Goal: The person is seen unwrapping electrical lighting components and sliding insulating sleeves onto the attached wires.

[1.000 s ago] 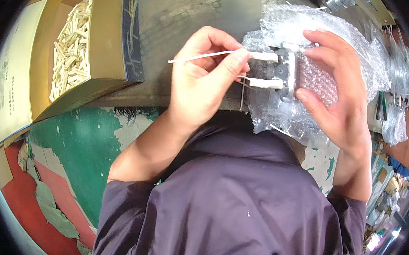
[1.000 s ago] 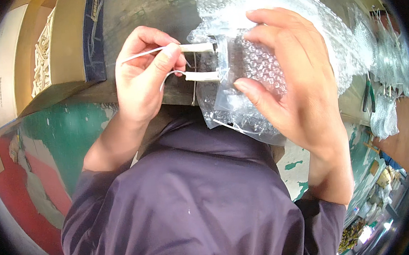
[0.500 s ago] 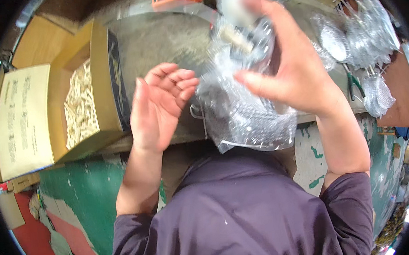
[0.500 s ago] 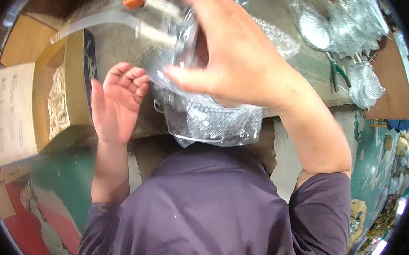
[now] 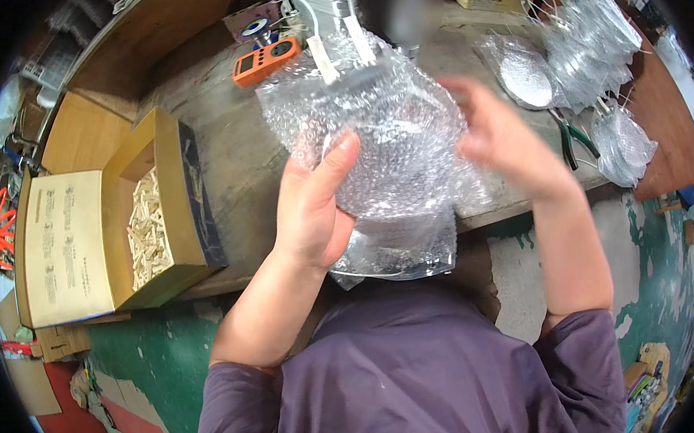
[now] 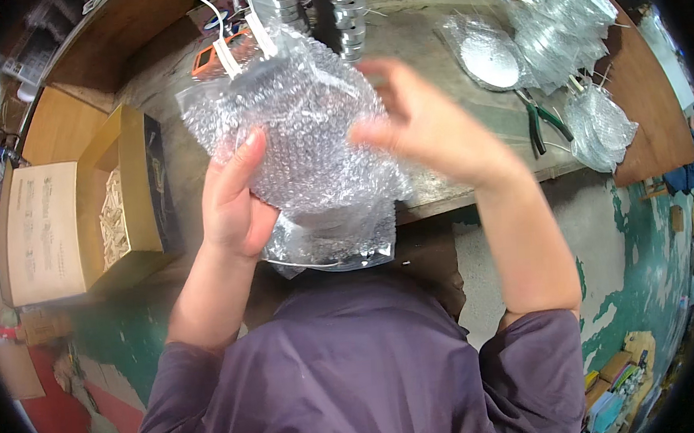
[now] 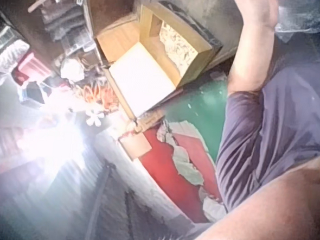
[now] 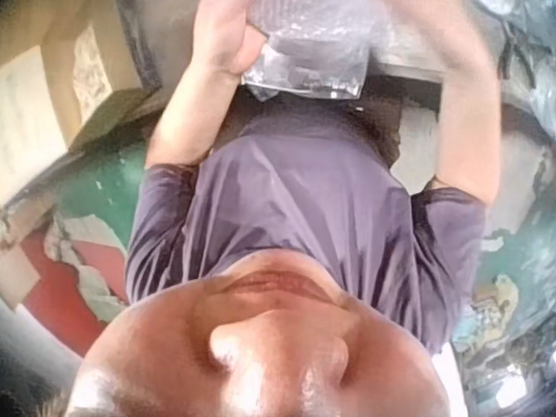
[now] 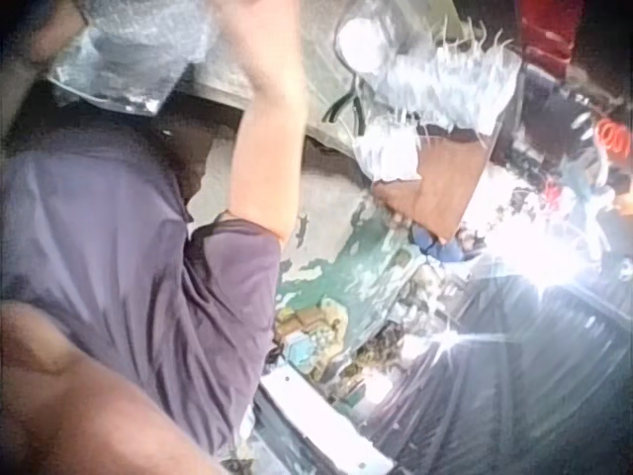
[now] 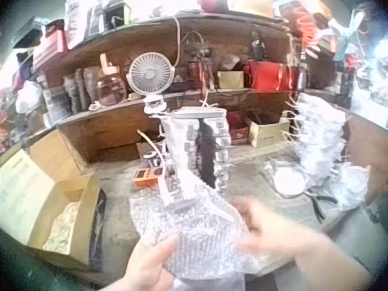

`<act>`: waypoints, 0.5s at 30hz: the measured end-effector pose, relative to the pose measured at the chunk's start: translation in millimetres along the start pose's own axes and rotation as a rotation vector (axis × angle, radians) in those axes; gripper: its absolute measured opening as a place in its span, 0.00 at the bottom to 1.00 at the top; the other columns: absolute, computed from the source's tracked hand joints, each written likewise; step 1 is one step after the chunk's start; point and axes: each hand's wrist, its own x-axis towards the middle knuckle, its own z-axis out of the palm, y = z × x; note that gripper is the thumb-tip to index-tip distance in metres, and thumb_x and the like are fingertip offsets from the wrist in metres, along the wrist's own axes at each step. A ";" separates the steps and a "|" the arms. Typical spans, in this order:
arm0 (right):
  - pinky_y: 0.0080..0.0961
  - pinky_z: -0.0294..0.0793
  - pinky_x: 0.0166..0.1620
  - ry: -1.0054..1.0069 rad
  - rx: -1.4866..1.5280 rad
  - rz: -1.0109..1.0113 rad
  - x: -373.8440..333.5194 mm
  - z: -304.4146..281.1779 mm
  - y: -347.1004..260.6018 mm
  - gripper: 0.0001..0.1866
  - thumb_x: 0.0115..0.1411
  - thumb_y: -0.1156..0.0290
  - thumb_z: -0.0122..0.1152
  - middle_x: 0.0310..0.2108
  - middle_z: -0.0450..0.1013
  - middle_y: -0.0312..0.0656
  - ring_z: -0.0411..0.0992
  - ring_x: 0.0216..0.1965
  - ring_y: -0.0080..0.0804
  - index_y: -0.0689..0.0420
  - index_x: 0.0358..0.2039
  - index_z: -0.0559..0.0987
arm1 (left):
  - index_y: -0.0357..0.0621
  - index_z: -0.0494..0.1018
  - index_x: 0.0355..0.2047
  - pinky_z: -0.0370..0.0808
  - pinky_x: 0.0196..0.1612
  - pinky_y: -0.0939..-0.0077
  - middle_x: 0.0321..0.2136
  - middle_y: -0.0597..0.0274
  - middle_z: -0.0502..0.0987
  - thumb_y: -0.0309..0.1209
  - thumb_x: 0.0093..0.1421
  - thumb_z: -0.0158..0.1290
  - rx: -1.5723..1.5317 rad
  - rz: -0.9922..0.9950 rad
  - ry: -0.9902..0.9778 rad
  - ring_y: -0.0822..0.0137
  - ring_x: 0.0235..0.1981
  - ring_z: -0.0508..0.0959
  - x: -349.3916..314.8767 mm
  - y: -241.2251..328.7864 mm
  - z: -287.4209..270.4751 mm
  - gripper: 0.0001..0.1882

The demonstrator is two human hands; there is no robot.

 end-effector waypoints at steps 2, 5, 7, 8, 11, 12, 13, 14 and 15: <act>0.31 0.65 0.57 -0.054 -0.030 -0.051 -18.1 19.3 15.7 0.43 0.49 0.62 0.71 0.52 0.68 0.53 0.68 0.54 0.39 0.67 0.59 0.60 | 0.39 0.65 0.55 0.70 0.54 0.67 0.48 0.59 0.74 0.24 0.61 0.53 0.114 0.075 0.026 0.66 0.50 0.73 2.5 -6.8 4.7 0.21; 0.34 0.70 0.51 0.107 -0.317 -0.049 -26.4 34.0 2.5 0.32 0.55 0.68 0.65 0.43 0.75 0.53 0.73 0.48 0.39 0.67 0.56 0.63 | 0.39 0.67 0.53 0.69 0.53 0.71 0.46 0.60 0.75 0.20 0.56 0.57 0.344 0.158 0.048 0.69 0.48 0.74 3.8 -4.6 10.1 0.23; 0.32 0.71 0.50 0.139 -0.240 -0.135 -28.0 29.9 0.0 0.28 0.57 0.70 0.62 0.42 0.75 0.52 0.74 0.47 0.36 0.67 0.55 0.64 | 0.38 0.66 0.54 0.69 0.53 0.71 0.46 0.60 0.74 0.19 0.55 0.58 0.359 0.141 0.064 0.69 0.48 0.74 3.8 -11.4 17.3 0.25; 0.31 0.72 0.48 0.142 -0.152 -0.231 -29.0 28.9 -2.2 0.25 0.60 0.72 0.59 0.41 0.75 0.51 0.74 0.45 0.33 0.66 0.55 0.65 | 0.37 0.66 0.54 0.69 0.54 0.71 0.47 0.60 0.74 0.18 0.54 0.57 0.378 0.169 0.046 0.68 0.48 0.73 1.9 -12.0 21.0 0.26; 0.26 0.72 0.47 0.200 0.033 -0.245 -28.7 20.9 -6.8 0.21 0.62 0.74 0.57 0.42 0.75 0.48 0.73 0.44 0.27 0.68 0.53 0.67 | 0.36 0.64 0.56 0.68 0.55 0.70 0.49 0.58 0.73 0.19 0.55 0.56 0.386 0.198 -0.012 0.67 0.50 0.73 4.9 -5.9 31.1 0.27; 0.26 0.72 0.47 0.209 0.029 -0.247 -26.7 16.2 -6.3 0.21 0.62 0.74 0.57 0.42 0.75 0.48 0.73 0.44 0.27 0.68 0.53 0.67 | 0.36 0.64 0.56 0.68 0.55 0.70 0.49 0.58 0.73 0.19 0.55 0.55 0.313 0.092 -0.049 0.66 0.50 0.73 5.3 -2.0 34.2 0.27; 0.25 0.72 0.47 0.201 0.257 -0.194 -23.9 10.8 -4.7 0.20 0.62 0.74 0.57 0.43 0.75 0.46 0.72 0.44 0.25 0.68 0.53 0.67 | 0.36 0.64 0.56 0.68 0.55 0.70 0.49 0.57 0.73 0.19 0.56 0.55 0.241 -0.014 -0.084 0.66 0.51 0.73 5.7 0.4 35.2 0.27; 0.24 0.71 0.48 0.186 0.484 -0.144 -20.6 7.4 -4.2 0.20 0.62 0.73 0.57 0.43 0.75 0.43 0.71 0.43 0.24 0.68 0.52 0.68 | 0.36 0.63 0.57 0.68 0.56 0.69 0.49 0.57 0.73 0.20 0.57 0.54 0.271 -0.099 -0.114 0.65 0.52 0.73 6.9 0.0 31.3 0.26; 0.24 0.71 0.48 0.189 0.480 -0.149 -18.3 5.8 -4.2 0.20 0.62 0.73 0.57 0.43 0.75 0.43 0.71 0.43 0.24 0.68 0.52 0.68 | 0.36 0.63 0.57 0.68 0.56 0.69 0.49 0.57 0.73 0.20 0.57 0.54 0.271 -0.097 -0.120 0.65 0.52 0.73 7.8 -5.4 29.8 0.26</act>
